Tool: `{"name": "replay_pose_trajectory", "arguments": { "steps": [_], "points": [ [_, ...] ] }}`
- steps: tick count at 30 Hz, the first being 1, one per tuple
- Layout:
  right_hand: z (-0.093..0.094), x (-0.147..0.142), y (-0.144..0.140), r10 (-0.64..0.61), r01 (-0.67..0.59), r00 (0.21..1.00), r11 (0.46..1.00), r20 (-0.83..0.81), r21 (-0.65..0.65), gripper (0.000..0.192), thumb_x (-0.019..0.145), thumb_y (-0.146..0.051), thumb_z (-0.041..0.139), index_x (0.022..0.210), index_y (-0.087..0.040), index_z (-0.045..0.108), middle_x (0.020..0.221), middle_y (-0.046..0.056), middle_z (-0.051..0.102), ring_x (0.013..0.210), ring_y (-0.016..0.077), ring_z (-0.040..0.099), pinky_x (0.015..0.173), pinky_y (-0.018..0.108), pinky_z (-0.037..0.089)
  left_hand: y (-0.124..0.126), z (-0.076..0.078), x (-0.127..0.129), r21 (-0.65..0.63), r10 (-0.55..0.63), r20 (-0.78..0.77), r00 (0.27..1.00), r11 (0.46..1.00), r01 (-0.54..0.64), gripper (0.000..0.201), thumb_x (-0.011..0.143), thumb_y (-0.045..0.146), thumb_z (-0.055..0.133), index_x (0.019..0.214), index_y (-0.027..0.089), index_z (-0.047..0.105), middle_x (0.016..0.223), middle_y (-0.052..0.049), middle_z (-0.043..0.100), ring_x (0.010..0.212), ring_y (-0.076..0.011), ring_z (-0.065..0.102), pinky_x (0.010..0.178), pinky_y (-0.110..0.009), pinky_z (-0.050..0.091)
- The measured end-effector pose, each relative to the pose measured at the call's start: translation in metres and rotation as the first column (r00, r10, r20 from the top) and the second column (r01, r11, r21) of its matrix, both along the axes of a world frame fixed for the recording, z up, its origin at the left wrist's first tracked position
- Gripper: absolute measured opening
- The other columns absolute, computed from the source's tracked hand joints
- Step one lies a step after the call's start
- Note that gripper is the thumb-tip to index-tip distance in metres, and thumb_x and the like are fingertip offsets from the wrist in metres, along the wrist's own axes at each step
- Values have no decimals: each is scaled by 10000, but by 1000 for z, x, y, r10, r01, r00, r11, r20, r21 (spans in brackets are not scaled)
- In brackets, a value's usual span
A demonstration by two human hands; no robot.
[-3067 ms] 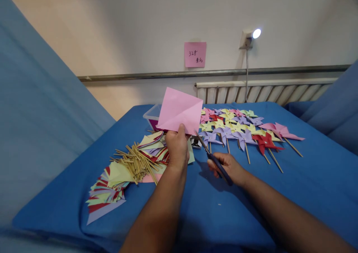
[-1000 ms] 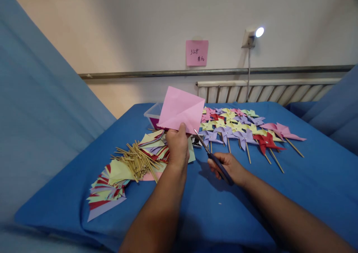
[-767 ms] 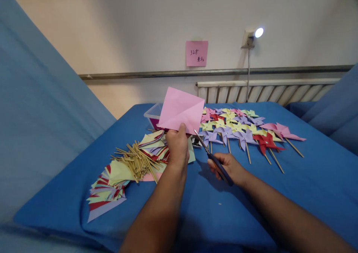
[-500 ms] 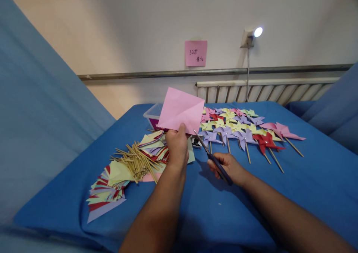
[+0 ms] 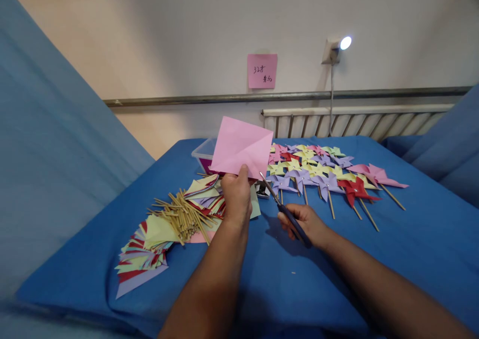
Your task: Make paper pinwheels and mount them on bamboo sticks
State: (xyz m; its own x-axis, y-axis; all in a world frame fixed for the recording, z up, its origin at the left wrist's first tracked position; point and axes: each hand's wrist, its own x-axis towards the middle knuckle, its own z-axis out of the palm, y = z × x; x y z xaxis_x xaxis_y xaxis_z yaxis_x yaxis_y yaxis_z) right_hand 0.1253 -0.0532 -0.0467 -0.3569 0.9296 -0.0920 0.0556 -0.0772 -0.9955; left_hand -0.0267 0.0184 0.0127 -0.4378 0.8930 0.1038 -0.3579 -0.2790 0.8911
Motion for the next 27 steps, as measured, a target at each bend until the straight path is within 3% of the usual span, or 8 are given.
{"name": "replay_pose_trajectory", "arguments": {
  "steps": [9, 17, 27],
  "points": [
    [1, 2, 0, -7, 6, 999, 1000, 43, 10, 353, 759, -513, 627, 666, -188, 527, 571, -34, 541, 445, 93, 500, 430, 217, 379, -1, 3, -1, -39, 22, -25, 999, 999, -23, 293, 646, 313, 712, 841, 96, 686, 858, -105, 711, 670, -192, 667, 677, -369, 547],
    [2, 4, 1, 5, -11, 997, 997, 71, 83, 226, 801, -349, 581, 654, -186, 528, 546, -33, 541, 467, 101, 505, 465, 222, 382, -2, -2, -2, 4, -22, -77, 997, 1000, 22, 288, 661, 309, 723, 862, 104, 701, 888, -107, 717, 826, -215, 673, 787, -366, 528],
    [-1, 1, 0, -9, 8, 1000, 999, 10, 41, 340, 789, -490, 609, 668, -188, 514, 574, -35, 533, 433, 94, 500, 426, 219, 375, -1, -4, -2, 14, -15, -97, 995, 1000, 16, 299, 684, 312, 706, 912, 120, 706, 947, -103, 720, 812, -207, 675, 786, -354, 517]
  ]
}}
